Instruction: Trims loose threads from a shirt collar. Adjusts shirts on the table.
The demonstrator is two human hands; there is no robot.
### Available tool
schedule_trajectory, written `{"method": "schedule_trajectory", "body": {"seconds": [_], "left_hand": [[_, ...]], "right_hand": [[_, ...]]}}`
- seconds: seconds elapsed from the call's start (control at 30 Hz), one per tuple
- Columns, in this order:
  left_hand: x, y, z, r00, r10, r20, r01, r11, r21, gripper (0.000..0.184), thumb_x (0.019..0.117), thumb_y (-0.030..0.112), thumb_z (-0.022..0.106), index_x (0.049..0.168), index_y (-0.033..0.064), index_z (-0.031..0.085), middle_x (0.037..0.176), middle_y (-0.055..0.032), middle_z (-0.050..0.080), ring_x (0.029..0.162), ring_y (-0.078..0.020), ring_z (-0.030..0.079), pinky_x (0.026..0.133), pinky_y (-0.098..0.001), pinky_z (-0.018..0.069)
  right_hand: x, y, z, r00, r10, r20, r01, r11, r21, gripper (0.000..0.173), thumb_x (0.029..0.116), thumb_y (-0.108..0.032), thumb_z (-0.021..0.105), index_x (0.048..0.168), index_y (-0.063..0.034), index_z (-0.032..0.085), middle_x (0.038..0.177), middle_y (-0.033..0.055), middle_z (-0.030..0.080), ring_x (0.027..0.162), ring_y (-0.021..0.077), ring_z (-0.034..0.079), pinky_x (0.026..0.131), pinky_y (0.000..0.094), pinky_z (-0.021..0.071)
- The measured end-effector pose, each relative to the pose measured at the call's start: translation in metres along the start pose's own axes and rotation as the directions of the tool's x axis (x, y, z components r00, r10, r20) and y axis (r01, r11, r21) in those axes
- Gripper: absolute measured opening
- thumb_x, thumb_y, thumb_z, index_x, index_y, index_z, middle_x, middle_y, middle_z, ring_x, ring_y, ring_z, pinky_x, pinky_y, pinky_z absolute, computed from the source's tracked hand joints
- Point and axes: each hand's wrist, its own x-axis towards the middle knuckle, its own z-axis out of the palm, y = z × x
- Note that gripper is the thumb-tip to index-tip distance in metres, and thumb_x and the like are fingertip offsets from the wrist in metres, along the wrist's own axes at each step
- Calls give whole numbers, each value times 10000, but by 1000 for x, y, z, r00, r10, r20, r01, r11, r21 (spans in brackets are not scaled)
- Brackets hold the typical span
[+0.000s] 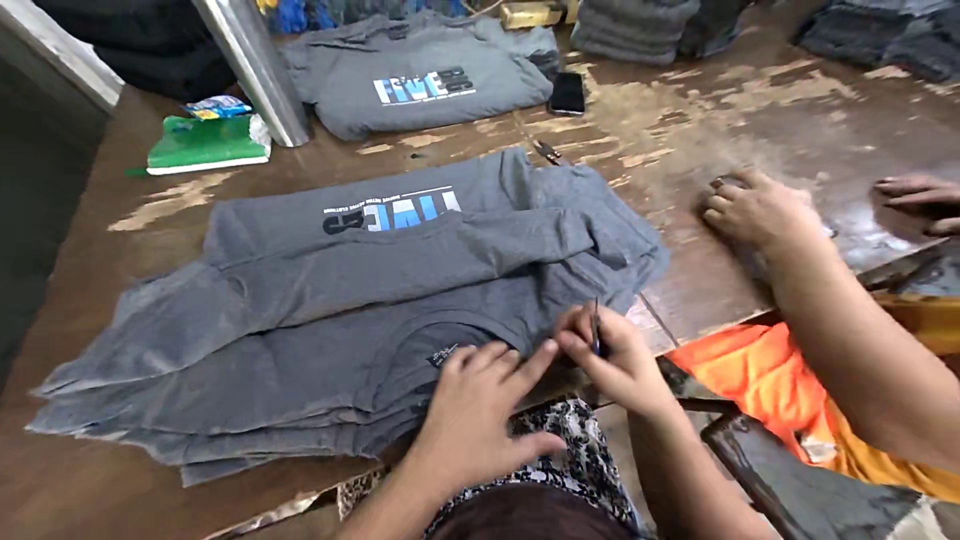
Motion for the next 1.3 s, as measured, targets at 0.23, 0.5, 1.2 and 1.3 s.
{"method": "schedule_trajectory", "body": {"seconds": [0.23,0.5,1.2,1.3], "left_hand": [[5,-2,10,919,-178,-352,-163,641,-750,1016,822,-20,606,1632,65,-1,1375,-131,624,1266,-179,616,1096,-380,507],[3,2,8,927,-138,-349,-159,698,-698,1051,801,-75,624,1627,37,-16,1378,-146,623,1242,-168,637,1084,-350,518],[8,-13,16,841,-217,-497,-272,624,-732,88,906,174,782,990,202,785,1200,54,706,1119,-50,655,957,-230,560],[10,-11,12,839,-305,-451,-213,578,-788,174,926,73,729,1092,125,734,1104,68,730,1021,-35,688,900,-233,587]], "right_hand": [[-13,-12,43,934,-215,-285,229,973,18,207,945,-93,718,965,-121,514,1155,35,677,1031,96,696,872,256,602],[9,-23,58,834,-497,-240,412,850,-327,220,925,-17,730,864,-67,524,988,87,726,946,159,691,866,255,568],[-2,-6,40,975,-224,2,181,783,-596,497,1092,-409,371,769,-82,561,551,42,484,501,191,523,491,346,414],[-4,-7,36,984,-180,-9,147,831,-537,510,1092,-425,374,792,-64,572,568,48,497,519,177,529,515,338,434]]}}
